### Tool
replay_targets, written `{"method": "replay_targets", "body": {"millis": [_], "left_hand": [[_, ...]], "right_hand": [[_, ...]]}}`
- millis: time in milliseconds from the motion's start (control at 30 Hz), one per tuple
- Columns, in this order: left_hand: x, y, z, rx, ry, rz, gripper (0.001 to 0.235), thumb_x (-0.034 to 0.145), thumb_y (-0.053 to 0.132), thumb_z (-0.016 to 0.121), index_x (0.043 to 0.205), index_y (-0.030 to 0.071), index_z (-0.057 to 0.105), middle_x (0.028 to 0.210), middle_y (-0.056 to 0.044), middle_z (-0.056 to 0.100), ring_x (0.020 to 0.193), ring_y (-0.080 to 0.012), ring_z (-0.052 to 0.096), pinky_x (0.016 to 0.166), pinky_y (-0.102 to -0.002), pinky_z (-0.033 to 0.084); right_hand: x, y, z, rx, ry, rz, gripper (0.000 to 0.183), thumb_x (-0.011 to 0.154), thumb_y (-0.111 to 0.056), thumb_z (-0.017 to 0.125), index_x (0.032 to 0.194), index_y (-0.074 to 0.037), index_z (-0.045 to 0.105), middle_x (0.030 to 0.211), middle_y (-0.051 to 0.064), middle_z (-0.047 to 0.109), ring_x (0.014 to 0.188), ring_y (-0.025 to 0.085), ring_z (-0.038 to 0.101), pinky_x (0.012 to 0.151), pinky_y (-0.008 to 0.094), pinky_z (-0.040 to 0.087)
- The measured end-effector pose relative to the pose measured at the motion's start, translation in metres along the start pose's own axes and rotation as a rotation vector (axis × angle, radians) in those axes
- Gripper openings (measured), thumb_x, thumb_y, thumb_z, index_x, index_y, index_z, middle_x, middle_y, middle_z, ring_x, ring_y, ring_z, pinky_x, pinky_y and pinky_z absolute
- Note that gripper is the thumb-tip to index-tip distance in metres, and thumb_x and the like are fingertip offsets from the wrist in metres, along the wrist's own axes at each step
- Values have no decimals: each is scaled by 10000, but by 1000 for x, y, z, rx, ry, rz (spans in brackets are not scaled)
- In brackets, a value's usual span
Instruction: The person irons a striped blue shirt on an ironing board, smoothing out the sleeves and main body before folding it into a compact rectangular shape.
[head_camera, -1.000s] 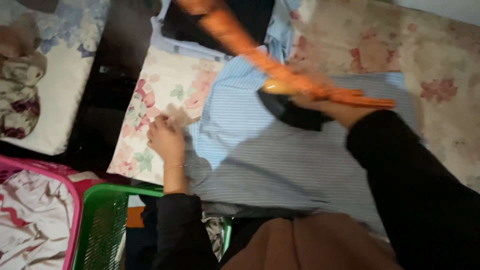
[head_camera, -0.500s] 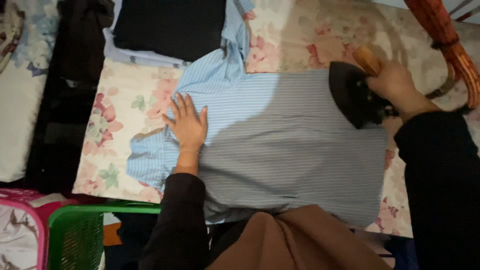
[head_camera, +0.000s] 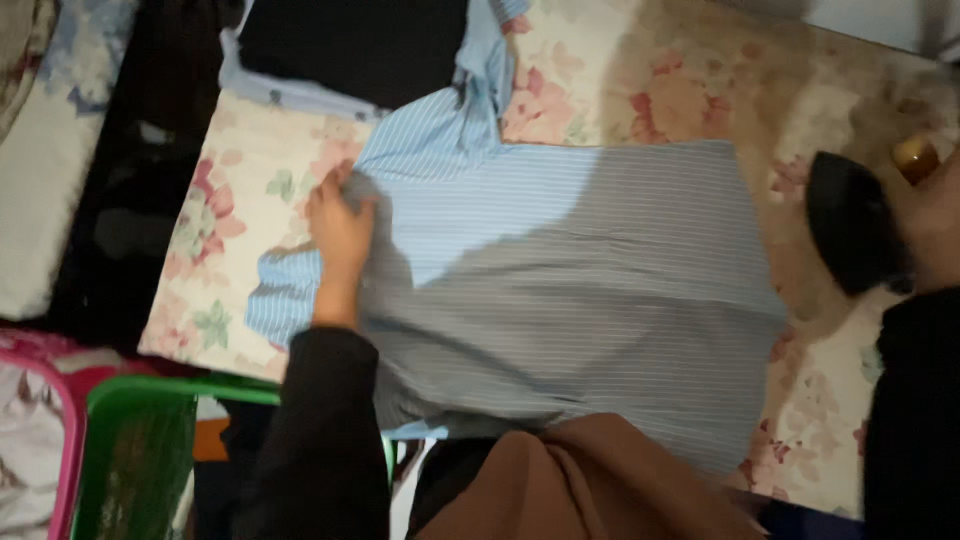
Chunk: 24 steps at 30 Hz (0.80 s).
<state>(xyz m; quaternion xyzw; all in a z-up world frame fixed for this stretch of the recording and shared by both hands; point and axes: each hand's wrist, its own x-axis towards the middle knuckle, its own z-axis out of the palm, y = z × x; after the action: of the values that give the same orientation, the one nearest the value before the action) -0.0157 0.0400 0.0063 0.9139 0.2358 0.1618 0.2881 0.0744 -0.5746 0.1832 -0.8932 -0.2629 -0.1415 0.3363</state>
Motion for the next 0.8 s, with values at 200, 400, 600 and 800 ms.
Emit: {"method": "replay_targets", "body": {"millis": [200, 400, 600, 800], "left_hand": [[49, 22, -21, 180, -366, -131, 614, 834, 467, 753, 1238, 35, 585, 1191, -243, 682, 1123, -476, 633, 913, -555, 495], [65, 47, -25, 229, -587, -222, 247, 948, 309, 569, 1078, 165, 720, 1072, -98, 731, 1032, -339, 672, 797, -473, 541], [97, 67, -32, 53, -255, -25, 239, 1030, 300, 478, 981, 90, 584, 975, -266, 705, 921, -540, 628, 747, -618, 444], [109, 92, -22, -529, -303, 291, 514, 1008, 86, 558, 1459, 99, 312, 1476, -162, 551, 1336, -284, 577, 1123, -375, 378]], "right_hand": [[-2, 47, 96, -526, -289, 584, 288, 1046, -257, 622, 815, -150, 486, 724, 69, 517, 667, 276, 495, 559, 489, 360], [-2, 56, 145, -594, -430, 689, 391, 963, -495, 626, 1079, -168, 808, 933, 127, 790, 963, 404, 723, 847, 502, 473], [31, 68, 129, -250, -69, 799, 118, 1103, -196, 591, 1052, -137, 680, 831, 63, 719, 709, 226, 689, 633, 428, 544], [68, 36, 115, 183, 77, 890, 201, 1107, -180, 562, 1273, -207, 453, 1325, 99, 521, 1231, 276, 643, 825, 407, 666]]}}
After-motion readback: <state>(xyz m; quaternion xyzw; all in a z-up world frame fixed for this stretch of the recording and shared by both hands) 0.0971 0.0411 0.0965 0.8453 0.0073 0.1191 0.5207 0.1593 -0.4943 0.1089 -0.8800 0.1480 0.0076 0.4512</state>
